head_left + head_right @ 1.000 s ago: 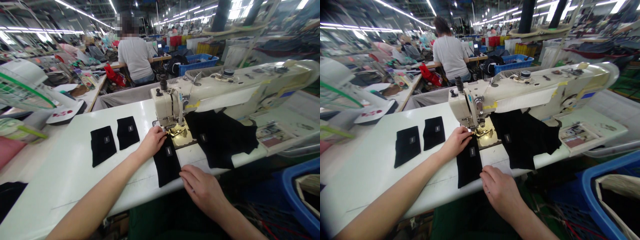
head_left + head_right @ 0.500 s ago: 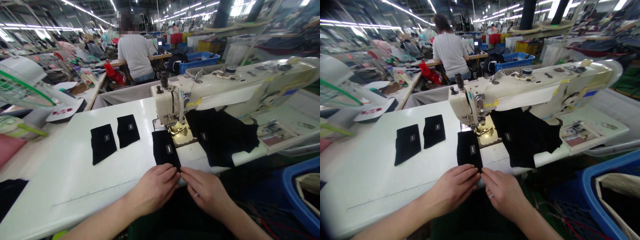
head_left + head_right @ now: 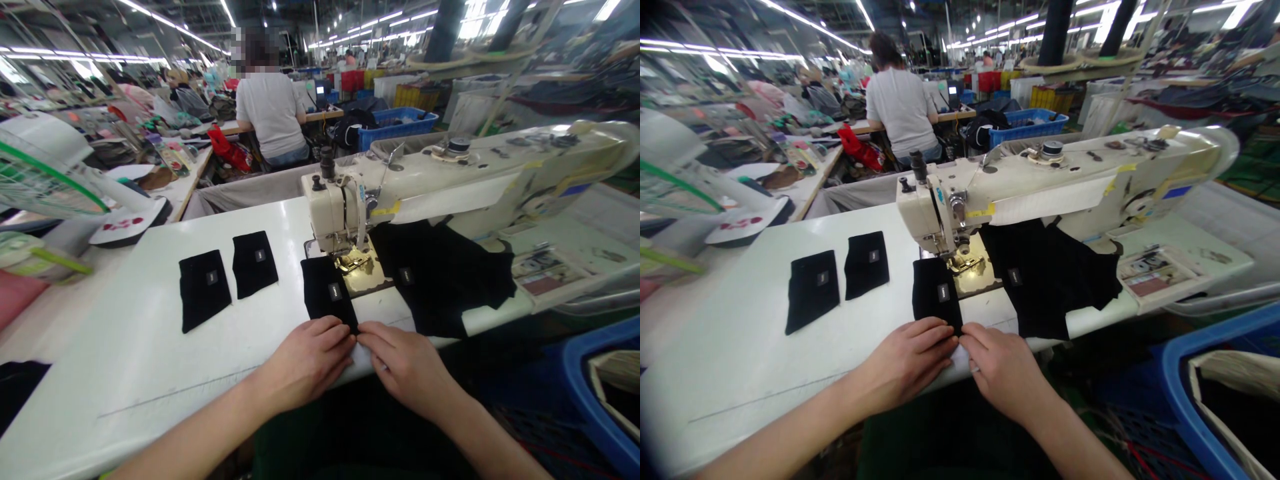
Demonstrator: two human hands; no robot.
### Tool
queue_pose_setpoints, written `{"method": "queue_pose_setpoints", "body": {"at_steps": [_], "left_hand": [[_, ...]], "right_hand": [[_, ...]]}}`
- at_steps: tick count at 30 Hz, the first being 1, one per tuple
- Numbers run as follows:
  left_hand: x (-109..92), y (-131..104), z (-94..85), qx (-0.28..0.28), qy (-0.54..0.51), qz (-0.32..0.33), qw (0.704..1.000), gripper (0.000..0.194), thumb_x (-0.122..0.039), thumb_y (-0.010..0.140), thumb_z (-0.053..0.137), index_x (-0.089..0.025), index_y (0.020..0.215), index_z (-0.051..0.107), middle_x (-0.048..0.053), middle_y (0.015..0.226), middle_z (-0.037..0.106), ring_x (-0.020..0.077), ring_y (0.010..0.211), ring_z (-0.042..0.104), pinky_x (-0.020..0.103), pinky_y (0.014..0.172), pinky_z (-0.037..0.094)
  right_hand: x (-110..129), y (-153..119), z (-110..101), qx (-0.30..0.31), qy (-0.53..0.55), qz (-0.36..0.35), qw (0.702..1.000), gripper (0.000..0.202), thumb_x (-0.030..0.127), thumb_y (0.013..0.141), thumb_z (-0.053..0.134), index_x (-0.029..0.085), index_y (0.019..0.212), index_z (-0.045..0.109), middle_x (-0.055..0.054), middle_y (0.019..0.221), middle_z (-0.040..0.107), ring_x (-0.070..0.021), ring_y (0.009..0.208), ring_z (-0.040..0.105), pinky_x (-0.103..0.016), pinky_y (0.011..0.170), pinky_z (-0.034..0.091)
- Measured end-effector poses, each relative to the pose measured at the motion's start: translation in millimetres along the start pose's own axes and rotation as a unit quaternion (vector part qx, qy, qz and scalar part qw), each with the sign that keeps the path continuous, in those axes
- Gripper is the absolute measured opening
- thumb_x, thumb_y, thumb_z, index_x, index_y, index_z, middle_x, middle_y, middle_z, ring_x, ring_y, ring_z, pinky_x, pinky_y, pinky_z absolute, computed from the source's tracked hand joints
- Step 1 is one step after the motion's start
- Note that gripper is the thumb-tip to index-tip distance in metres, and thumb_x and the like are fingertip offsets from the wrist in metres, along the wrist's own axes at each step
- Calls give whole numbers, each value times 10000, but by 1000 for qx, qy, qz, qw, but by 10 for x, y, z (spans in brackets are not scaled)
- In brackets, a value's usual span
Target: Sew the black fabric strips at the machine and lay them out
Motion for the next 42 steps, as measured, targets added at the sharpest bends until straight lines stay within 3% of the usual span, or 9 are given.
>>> {"method": "queue_pose_setpoints", "body": {"at_steps": [3,7,10,15,22,28,36,38,42], "left_hand": [[69,17,-5,3,6,-8,1000,265,-269,1011,482,-140,1188,633,118,1106,678,256,1084,624,388,871,604],[164,39,-4,3,5,-9,1000,268,-272,1009,489,-147,1197,632,124,1133,672,259,1109,617,383,874,599],[241,60,7,3,11,-11,1000,269,-279,1006,496,-154,1199,636,124,1126,670,259,1102,620,390,877,597],[352,105,2,-1,21,-12,1000,268,-285,1010,486,-154,1179,648,127,1118,670,262,1102,619,402,868,600],[520,136,12,9,18,-25,999,276,-279,1004,498,-142,1192,647,127,1163,666,257,1116,613,411,909,593],[623,184,-30,5,17,-25,1000,276,-264,1007,485,-136,1168,668,128,1158,671,254,1096,621,417,902,598],[798,241,-51,-2,29,-23,999,290,-261,1005,487,-128,1176,680,130,1145,673,250,1084,623,411,907,590],[834,257,-59,-9,33,-22,999,294,-271,1012,478,-133,1164,688,127,1128,677,244,1068,628,404,898,591],[914,288,-71,-18,37,-27,999,307,-283,1021,467,-127,1150,697,127,1116,680,240,1059,625,400,895,589]], "right_hand": [[-246,22,-273,-107,-36,59,992,290,105,944,438,169,1099,674,-84,1152,715,-195,946,711,-284,757,566],[-838,-106,-712,-229,-145,243,931,301,269,988,471,170,1224,628,-133,1226,668,-264,996,686,-345,724,550],[-1256,-210,-869,-223,-191,344,892,421,389,963,489,148,1294,587,-172,1229,649,-320,970,670,-391,659,525],[-1605,-205,-874,-201,-144,343,906,360,460,963,438,205,933,690,-89,885,680,-280,830,653,-391,681,496],[-1416,-86,-759,-191,-162,294,922,539,715,877,526,197,974,638,-96,993,646,-244,777,645,-322,538,446],[-1329,-30,-628,-138,-175,268,937,283,443,972,488,209,935,643,-47,979,662,-178,698,630,-294,520,436],[-1441,-115,-708,-103,-103,225,963,225,302,927,512,230,985,717,-47,981,683,-202,753,657,-353,671,515],[-1411,-127,-807,-133,-103,227,959,233,287,939,492,228,989,712,-54,983,677,-218,801,660,-367,718,519],[-1195,-187,-1176,-293,-148,228,917,182,271,944,507,206,955,677,-72,890,634,-246,828,625,-392,780,512]]}}
Point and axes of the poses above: each hand's wrist, its own y-axis towards the middle knuckle, its own z-axis out of the palm, x = y × z, the point moved 8 cm from there along y, towards the middle knuckle
